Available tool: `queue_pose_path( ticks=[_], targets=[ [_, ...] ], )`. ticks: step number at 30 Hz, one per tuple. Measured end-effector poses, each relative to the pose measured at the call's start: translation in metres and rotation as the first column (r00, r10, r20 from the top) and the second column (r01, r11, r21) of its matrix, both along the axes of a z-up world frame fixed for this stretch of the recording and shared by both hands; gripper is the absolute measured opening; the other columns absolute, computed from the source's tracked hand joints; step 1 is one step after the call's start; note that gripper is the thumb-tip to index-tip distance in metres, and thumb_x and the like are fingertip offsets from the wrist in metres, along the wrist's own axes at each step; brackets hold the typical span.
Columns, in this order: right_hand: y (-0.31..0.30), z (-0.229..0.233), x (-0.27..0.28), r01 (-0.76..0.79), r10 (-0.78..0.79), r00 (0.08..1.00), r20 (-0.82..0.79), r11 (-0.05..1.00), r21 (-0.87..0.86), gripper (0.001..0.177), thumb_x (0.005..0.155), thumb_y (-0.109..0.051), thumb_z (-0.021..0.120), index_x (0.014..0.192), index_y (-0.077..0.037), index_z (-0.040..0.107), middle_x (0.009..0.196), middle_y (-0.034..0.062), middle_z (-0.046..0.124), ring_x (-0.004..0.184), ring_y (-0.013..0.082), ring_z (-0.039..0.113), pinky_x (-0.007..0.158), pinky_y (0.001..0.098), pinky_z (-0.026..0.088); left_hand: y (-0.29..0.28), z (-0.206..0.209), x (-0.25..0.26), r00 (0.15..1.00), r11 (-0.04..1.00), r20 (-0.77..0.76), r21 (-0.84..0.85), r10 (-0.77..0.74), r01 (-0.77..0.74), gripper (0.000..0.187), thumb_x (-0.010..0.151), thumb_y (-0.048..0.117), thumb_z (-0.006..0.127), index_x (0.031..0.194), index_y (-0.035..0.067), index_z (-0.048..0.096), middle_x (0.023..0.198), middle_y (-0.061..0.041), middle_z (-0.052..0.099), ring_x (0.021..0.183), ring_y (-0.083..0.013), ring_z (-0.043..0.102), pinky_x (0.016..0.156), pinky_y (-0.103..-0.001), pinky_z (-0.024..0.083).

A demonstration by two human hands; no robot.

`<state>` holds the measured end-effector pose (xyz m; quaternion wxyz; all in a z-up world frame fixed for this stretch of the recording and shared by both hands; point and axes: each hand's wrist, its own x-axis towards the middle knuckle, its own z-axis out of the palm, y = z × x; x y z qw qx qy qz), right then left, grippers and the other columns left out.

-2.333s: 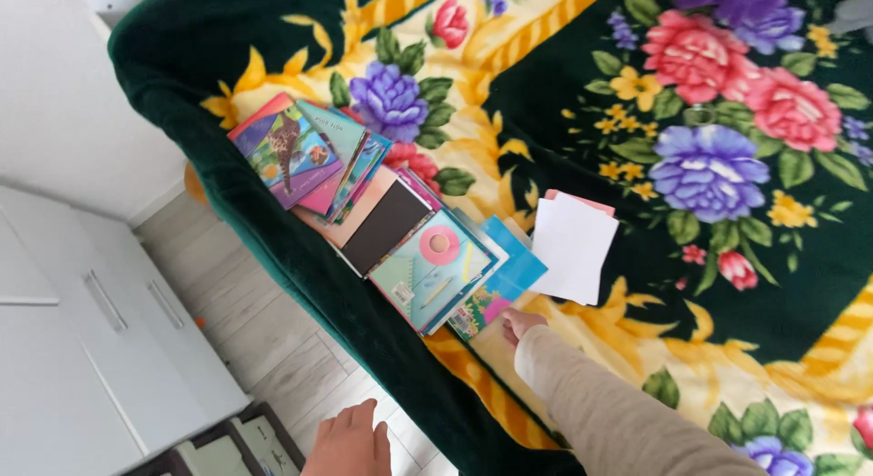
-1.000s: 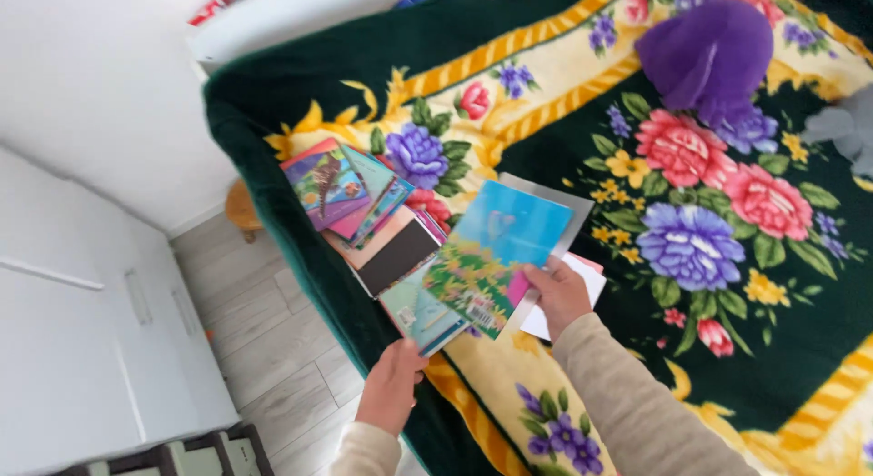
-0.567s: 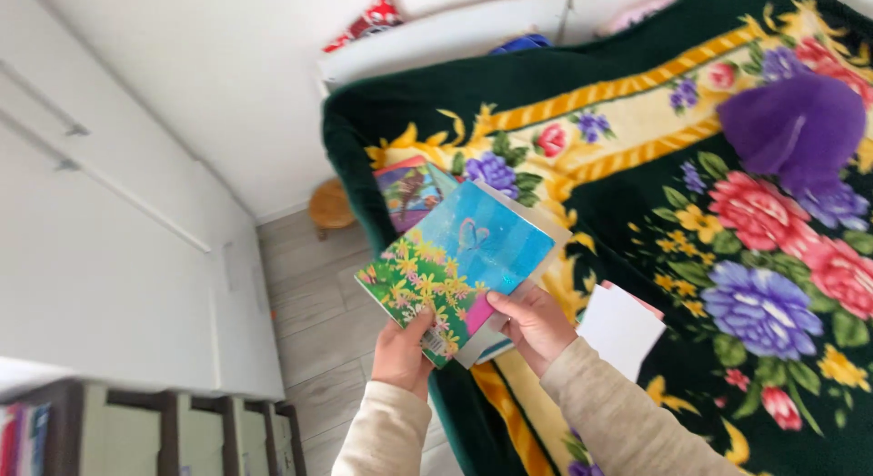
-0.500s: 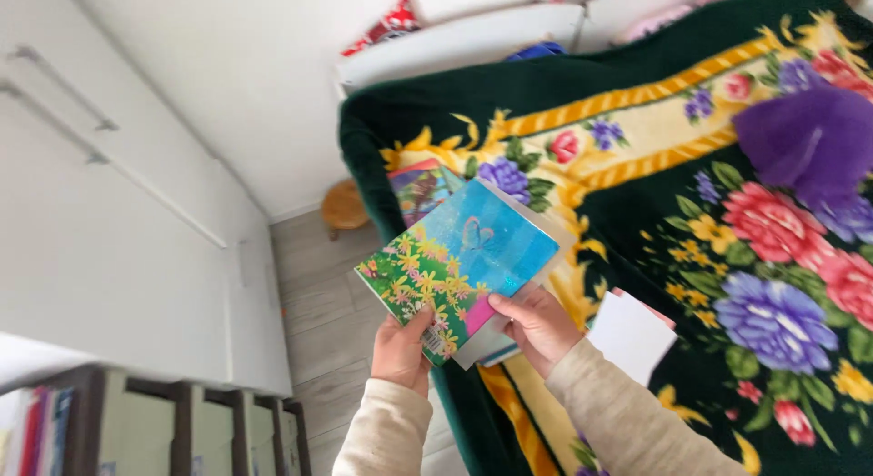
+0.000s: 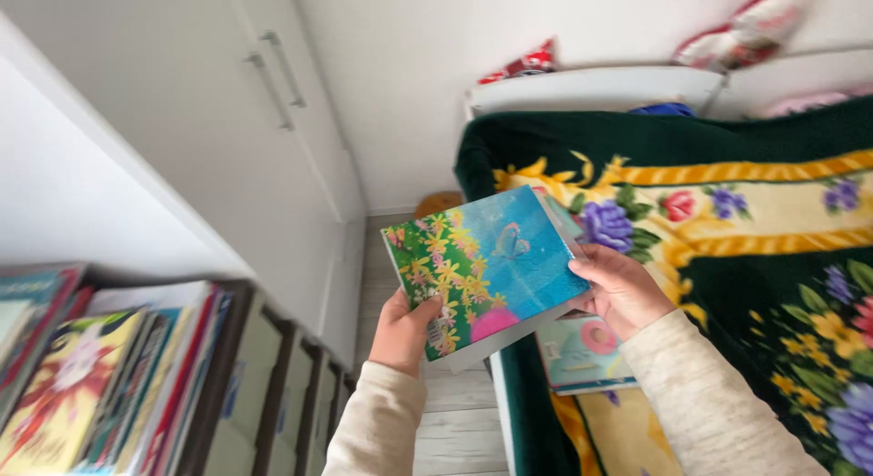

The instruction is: Organizing and stacking various notebooks and folders from a bed onto a nearby shelf

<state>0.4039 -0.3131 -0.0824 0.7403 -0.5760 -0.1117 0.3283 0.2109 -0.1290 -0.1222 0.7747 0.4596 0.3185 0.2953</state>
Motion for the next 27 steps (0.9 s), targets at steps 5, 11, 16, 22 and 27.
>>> queue_pose_path(
  ticks=[5,11,16,22,27],
  targets=[
    [0.047,0.001,-0.035,-0.098,0.102,0.991,0.088,0.994,-0.044,0.025,0.087,-0.008,0.075,0.111,-0.008,0.071,0.088,0.0039,0.070,0.069,0.0191,0.071,0.057,0.0413,0.064,0.017,0.025,-0.044,1.000,0.991,-0.028,0.135,0.005,-0.002,0.045,0.094,0.003,0.064,0.139,0.001,0.062,0.120,-0.022,0.075,0.115,-0.0348,0.072,0.098,-0.050,0.057],
    [0.114,-0.031,-0.047,-0.220,0.215,0.967,0.138,0.975,0.018,0.027,0.090,-0.007,0.071,0.117,-0.008,0.069,0.089,0.0083,0.070,0.071,0.0262,0.074,0.058,0.0456,0.066,0.069,0.014,-0.111,0.994,0.979,-0.061,0.186,0.089,-0.077,0.040,0.095,0.004,0.059,0.135,0.000,0.058,0.121,-0.025,0.071,0.115,-0.0360,0.069,0.094,-0.052,0.057],
    [0.180,-0.011,-0.093,-0.329,0.321,0.928,0.191,0.944,0.008,0.028,0.091,-0.007,0.068,0.120,-0.007,0.067,0.086,0.0074,0.066,0.067,0.0247,0.072,0.055,0.0437,0.065,0.097,0.029,-0.187,0.969,0.966,-0.164,0.214,0.185,-0.148,0.033,0.090,0.006,0.059,0.122,0.000,0.060,0.115,-0.027,0.071,0.111,-0.0406,0.070,0.091,-0.054,0.058],
    [0.262,0.022,-0.173,-0.408,0.401,0.842,0.361,0.911,-0.059,0.028,0.090,-0.011,0.071,0.118,-0.009,0.069,0.071,0.0084,0.053,0.044,0.0213,0.056,0.037,0.0290,0.048,0.158,0.030,-0.266,0.943,0.908,-0.029,0.283,0.331,-0.310,0.038,0.088,-0.003,0.059,0.126,-0.003,0.056,0.109,-0.027,0.073,0.105,-0.0323,0.070,0.087,-0.050,0.061],
    [0.335,0.062,-0.249,-0.523,0.504,0.743,0.440,0.848,-0.087,0.033,0.091,-0.007,0.068,0.123,-0.001,0.064,0.064,0.0116,0.044,0.031,0.0172,0.041,0.031,0.0290,0.037,0.216,0.037,-0.356,0.893,0.817,-0.061,0.436,0.446,-0.378,0.041,0.090,0.004,0.064,0.129,-0.001,0.052,0.108,-0.030,0.076,0.100,-0.0376,0.076,0.084,-0.053,0.062]
  ],
)
